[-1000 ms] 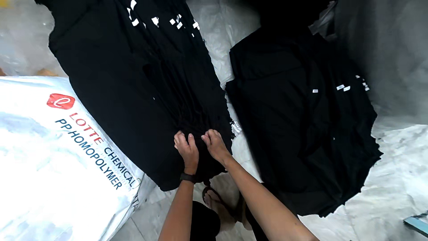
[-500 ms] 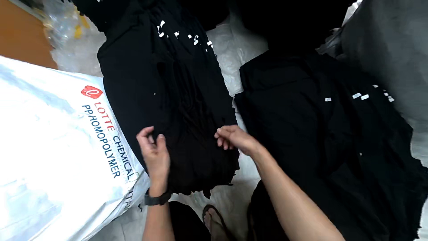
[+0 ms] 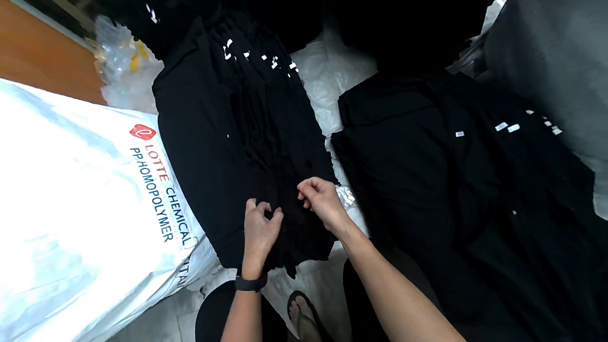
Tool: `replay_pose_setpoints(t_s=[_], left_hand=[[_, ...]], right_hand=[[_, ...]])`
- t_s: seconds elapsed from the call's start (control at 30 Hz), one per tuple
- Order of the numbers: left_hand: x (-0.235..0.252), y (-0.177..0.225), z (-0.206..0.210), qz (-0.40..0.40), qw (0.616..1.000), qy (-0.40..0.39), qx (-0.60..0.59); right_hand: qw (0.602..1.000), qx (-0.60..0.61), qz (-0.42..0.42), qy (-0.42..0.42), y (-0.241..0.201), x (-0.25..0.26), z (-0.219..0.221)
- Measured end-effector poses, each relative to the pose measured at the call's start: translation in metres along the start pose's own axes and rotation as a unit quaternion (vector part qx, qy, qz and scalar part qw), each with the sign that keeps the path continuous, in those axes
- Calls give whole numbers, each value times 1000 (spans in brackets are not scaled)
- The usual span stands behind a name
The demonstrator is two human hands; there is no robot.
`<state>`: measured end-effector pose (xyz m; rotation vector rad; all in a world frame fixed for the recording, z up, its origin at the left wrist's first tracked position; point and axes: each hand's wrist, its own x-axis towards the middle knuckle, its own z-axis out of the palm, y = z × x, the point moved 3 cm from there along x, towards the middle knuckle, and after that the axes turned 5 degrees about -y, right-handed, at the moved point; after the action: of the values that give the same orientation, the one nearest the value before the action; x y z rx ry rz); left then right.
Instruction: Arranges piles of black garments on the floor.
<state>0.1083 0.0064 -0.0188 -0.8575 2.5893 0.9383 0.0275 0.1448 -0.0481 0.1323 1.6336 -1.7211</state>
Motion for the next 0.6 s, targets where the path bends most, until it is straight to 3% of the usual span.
replay_pose_setpoints(t_s=[0.1,0.2,0.3,0.37,0.4,0.47,0.53,0.6], left_hand=[[-9,-16,-14,-15,991,11,-134],[-20,-36,-42,-37,984,72,-161],[-26,-67,-78,-66,979,193,5],[-24,-64,-80,-17,963,243,118],[-21,-54,-72,22,963,230,139],[-13,-32,-42,74,981,134,118],[-2,-24,-13,76,995,28,59],[6,-28,-1,69,997,-7,29]], right_hand=[[1000,-8,-2,-5,2,0,11],[1000,-11,-3,-9,6,-1,20],[999,-30,-10,-12,17,-4,27],[999,-46,-8,-11,22,-5,30],[998,-53,-9,-12,23,-4,32],[998,-67,-10,-12,27,-1,32],[997,-73,-6,-11,29,3,32],[998,-66,5,-11,27,4,30]])
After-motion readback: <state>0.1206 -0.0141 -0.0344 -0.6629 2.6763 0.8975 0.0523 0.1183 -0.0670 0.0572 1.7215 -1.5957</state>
